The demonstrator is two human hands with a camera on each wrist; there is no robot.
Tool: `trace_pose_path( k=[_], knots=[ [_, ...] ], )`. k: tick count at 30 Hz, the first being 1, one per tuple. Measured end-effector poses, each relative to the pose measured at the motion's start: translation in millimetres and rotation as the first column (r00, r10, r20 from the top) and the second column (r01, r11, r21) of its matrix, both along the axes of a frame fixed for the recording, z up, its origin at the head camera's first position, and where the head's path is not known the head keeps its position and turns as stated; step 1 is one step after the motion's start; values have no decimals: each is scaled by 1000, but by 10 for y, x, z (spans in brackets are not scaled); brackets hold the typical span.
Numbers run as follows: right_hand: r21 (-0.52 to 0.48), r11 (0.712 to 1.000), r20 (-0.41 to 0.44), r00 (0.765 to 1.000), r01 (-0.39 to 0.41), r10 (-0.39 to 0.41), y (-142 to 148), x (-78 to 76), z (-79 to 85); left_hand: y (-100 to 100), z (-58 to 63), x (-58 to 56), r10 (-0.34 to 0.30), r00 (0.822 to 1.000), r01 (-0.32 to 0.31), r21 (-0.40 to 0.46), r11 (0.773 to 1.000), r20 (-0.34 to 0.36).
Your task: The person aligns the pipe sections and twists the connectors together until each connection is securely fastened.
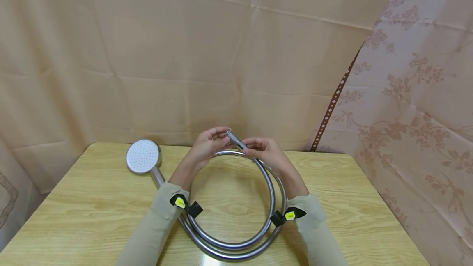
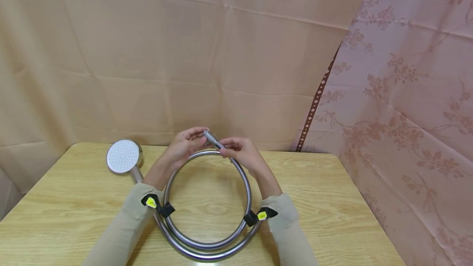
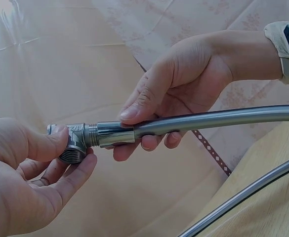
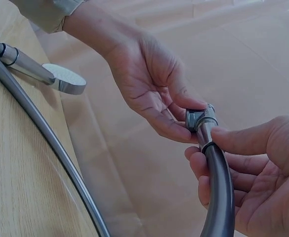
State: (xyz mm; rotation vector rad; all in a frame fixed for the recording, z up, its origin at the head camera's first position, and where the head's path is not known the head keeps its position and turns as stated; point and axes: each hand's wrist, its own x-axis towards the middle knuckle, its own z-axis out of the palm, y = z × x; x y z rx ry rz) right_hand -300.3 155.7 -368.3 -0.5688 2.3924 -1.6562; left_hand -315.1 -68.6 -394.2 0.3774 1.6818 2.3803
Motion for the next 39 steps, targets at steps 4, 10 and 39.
trace_pose_path(
  k=[4,10,39],
  knots=[
    [-3,1000,1,1000,2,-2,-3,1,-8,-3,-1,3,-9,1000,9,-8,1000,2],
    [2,1000,-3,1000,-2,2,0,6,-13,-11,-7,6,-10,1000,10,-14,1000,1],
    [-24,999,69,997,-43,45,23,-5,4,-28,9,2,-44,999,44,-27,999,-6]
  ],
)
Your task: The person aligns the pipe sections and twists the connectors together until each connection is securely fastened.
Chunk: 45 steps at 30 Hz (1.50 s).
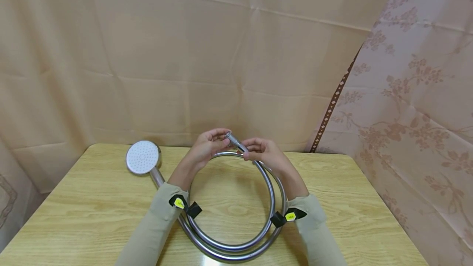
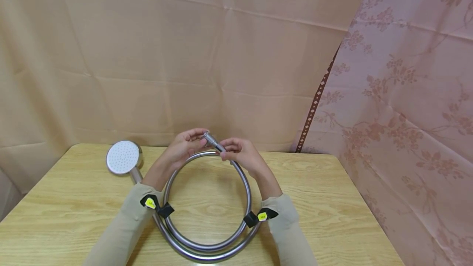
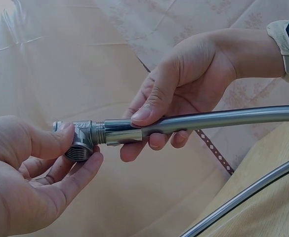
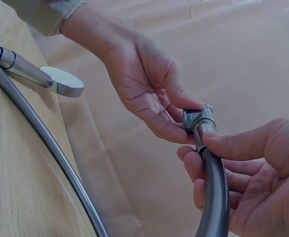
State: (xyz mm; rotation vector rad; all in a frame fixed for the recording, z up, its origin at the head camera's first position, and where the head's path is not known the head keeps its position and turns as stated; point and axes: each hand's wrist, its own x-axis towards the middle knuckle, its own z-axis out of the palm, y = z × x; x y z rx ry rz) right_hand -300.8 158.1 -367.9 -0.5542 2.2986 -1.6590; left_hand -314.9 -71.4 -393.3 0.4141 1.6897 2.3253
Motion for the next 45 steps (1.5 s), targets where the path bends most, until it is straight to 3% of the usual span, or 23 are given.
trace_pose_path(
  k=[24,45],
  knots=[
    [67,998,-72,997,22,-17,1,-25,-18,-18,2,-31,-4,1000,4,-28,1000,-12],
    [81,997,-44,999,5,-1,-30,15,-12,-33,-11,-5,-6,1000,6,-34,999,7]
  ],
)
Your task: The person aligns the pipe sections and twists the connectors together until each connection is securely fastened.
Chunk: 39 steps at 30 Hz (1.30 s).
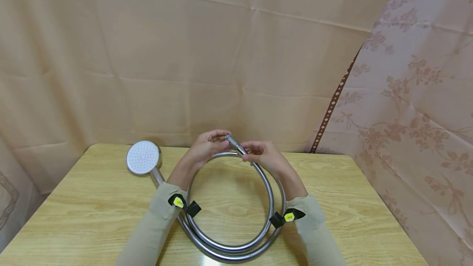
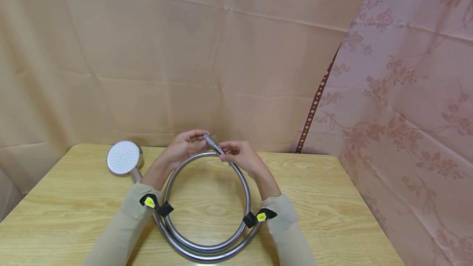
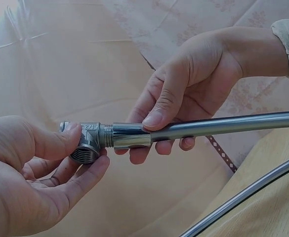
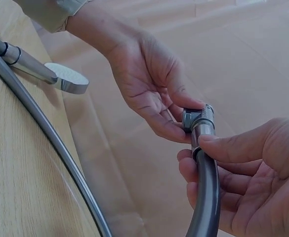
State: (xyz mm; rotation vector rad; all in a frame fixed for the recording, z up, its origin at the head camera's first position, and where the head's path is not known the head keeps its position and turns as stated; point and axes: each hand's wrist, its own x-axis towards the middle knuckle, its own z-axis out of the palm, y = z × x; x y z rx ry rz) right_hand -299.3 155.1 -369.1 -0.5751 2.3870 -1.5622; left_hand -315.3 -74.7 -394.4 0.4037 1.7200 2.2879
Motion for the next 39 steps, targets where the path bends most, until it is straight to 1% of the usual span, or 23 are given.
trace_pose_path(
  k=[6,13,20,24,30,34,37,39],
  knots=[
    [-20,1000,17,1000,0,1,10,-15,-15,-10,-11,-2,-2,1000,2,-10,1000,-11],
    [-39,999,2,1000,-17,17,14,-24,-39,0,-6,-12,3,1000,-3,3,1000,-8],
    [-24,999,14,1000,-24,25,14,-13,-22,8,-15,-12,7,1000,-6,5,1000,-28],
    [-23,999,19,999,-28,28,15,-17,-22,14,-17,-13,12,1000,-12,10,1000,-20],
    [-54,998,38,999,-17,19,1,-16,-30,6,-12,-16,8,1000,-8,17,1000,-17],
    [-71,997,31,999,-7,10,-8,-14,-36,3,-4,-9,8,1000,-8,16,1000,-16],
    [-60,998,10,1000,-4,5,-10,-13,-34,8,-5,-4,9,1000,-9,17,1000,-18],
    [-43,999,1,1000,12,-12,-11,-11,-30,12,-7,-4,11,1000,-11,19,1000,-15]
  ],
)
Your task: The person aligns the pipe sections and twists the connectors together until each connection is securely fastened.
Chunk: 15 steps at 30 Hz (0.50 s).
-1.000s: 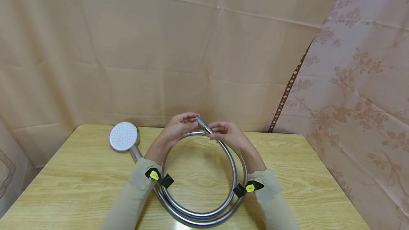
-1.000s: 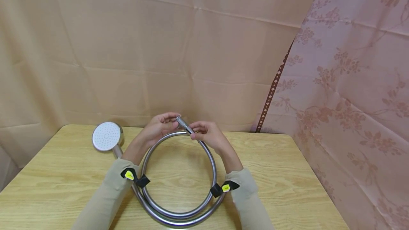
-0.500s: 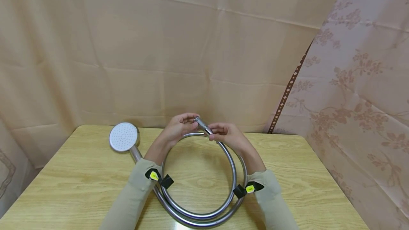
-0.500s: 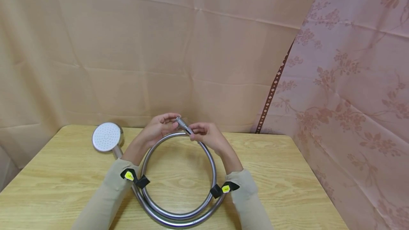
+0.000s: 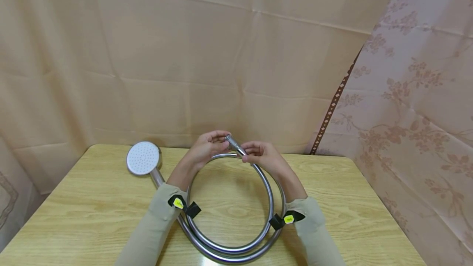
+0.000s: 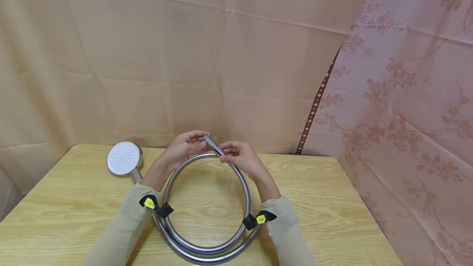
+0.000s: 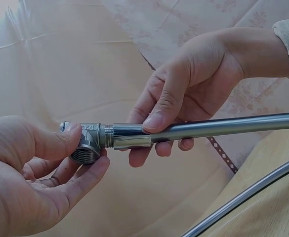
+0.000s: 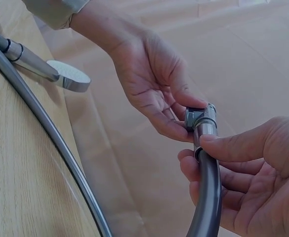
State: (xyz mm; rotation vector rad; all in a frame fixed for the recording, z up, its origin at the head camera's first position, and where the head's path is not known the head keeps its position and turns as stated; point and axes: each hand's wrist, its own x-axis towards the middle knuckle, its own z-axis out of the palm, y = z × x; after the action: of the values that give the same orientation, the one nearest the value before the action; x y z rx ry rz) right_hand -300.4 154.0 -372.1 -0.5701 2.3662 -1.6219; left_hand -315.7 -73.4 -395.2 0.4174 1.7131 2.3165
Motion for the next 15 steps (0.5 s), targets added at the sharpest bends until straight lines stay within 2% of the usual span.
trace_pose_path(
  k=[6,15],
  knots=[
    [52,998,-40,999,37,-35,5,-1,1,6,-11,-12,3,1000,-3,-17,1000,-3],
    [57,998,-43,999,33,-30,0,5,5,-5,-10,3,1,1000,-2,-26,1000,-7]
  ],
)
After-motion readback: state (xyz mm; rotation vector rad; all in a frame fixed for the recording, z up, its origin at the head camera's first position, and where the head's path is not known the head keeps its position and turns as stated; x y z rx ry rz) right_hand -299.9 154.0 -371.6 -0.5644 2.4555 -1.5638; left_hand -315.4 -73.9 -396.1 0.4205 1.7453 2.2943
